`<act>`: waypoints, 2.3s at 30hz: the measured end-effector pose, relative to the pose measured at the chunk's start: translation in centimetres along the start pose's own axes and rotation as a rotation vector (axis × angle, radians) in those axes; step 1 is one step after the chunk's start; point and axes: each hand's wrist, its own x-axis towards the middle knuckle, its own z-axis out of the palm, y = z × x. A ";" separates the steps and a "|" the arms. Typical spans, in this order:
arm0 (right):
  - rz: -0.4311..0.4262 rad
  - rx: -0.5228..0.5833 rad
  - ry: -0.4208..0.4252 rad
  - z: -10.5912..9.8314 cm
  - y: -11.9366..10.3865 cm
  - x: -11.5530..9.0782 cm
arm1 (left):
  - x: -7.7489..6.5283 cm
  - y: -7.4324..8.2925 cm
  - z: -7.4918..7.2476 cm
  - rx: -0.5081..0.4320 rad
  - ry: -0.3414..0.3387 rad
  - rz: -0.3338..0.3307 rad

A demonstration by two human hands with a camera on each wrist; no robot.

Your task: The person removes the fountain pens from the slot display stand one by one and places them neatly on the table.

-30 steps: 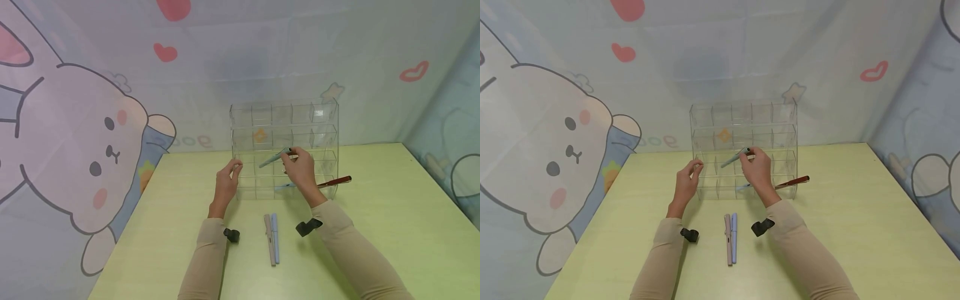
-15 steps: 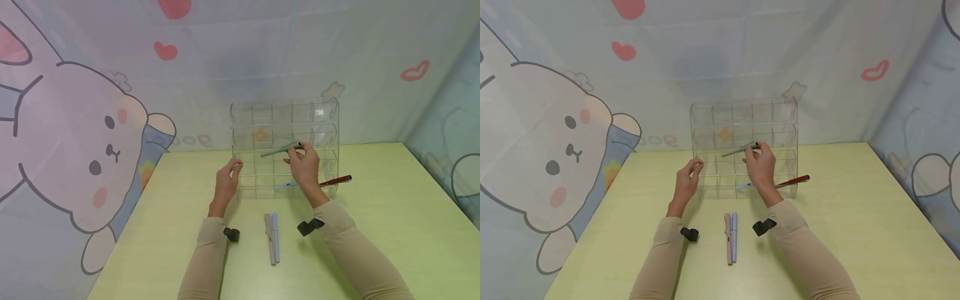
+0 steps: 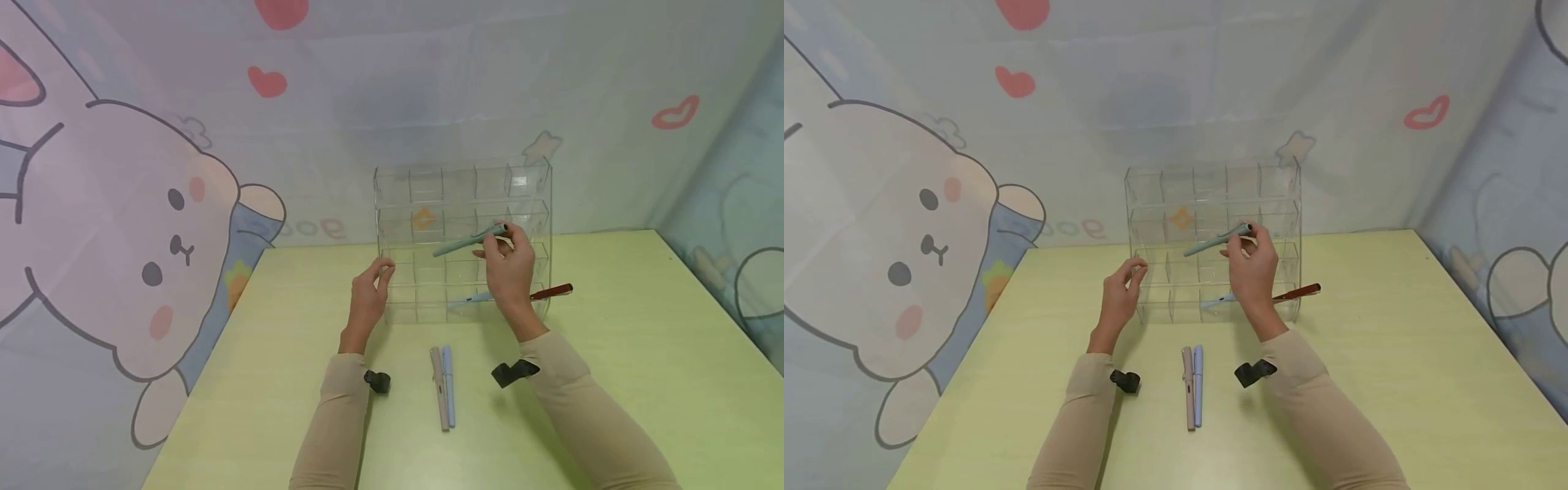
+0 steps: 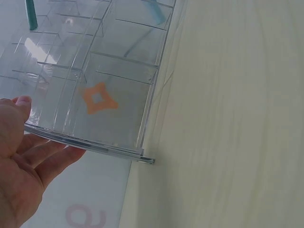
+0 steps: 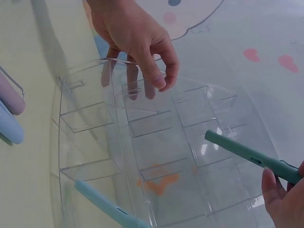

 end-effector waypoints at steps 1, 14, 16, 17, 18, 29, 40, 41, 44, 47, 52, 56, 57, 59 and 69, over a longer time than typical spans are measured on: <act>-0.018 0.012 0.021 -0.1 -0.1 0.0 | 0.0 0.0 0.0 0.003 0.000 0.000; -0.166 0.185 0.121 -1.3 -1.1 0.0 | 0.1 0.1 -0.1 0.002 -0.013 -0.028; -0.158 0.214 0.116 -1.5 -1.2 -0.1 | 0.1 0.1 -0.2 0.003 -0.012 -0.017; -0.151 0.232 0.116 -1.6 -1.3 -0.1 | 0.1 0.1 -0.2 0.005 -0.011 -0.011; -0.147 0.246 0.116 -1.7 -1.4 -0.2 | 0.1 0.0 -0.2 0.002 -0.010 -0.006; -0.093 0.264 0.098 -3.0 -2.0 -1.0 | 0.0 -0.1 -0.2 0.003 -0.022 -0.019; 0.028 0.241 -0.006 -4.5 -2.0 -1.8 | 0.0 -0.1 0.1 0.005 -0.033 -0.022; 0.035 0.245 -0.018 -4.6 -2.0 -1.8 | 0.1 0.0 0.1 0.004 -0.033 -0.021; 0.043 0.249 -0.060 -4.8 -1.9 -2.1 | 0.1 -0.1 0.1 -0.001 -0.033 -0.016; 0.043 0.245 -0.105 -4.9 -2.0 -2.3 | -0.1 -0.2 0.1 0.008 -0.038 -0.026; 0.054 0.236 -0.205 -5.2 -2.5 -2.3 | -0.2 -0.4 0.1 0.016 -0.042 -0.036; 0.112 0.205 -0.325 -5.7 -3.3 -2.2 | -0.2 -0.3 0.0 0.009 -0.027 -0.020; 0.127 0.189 -0.352 -5.8 -3.4 -2.2 | -0.2 -0.3 -0.1 0.007 -0.024 -0.017; 0.166 0.147 -0.408 -5.9 -3.7 -2.1 | -0.1 -0.3 -0.2 0.002 -0.018 -0.011; 0.333 -0.045 -0.625 -6.2 -4.1 -1.8 | -0.1 -0.3 0.0 0.008 -0.016 -0.005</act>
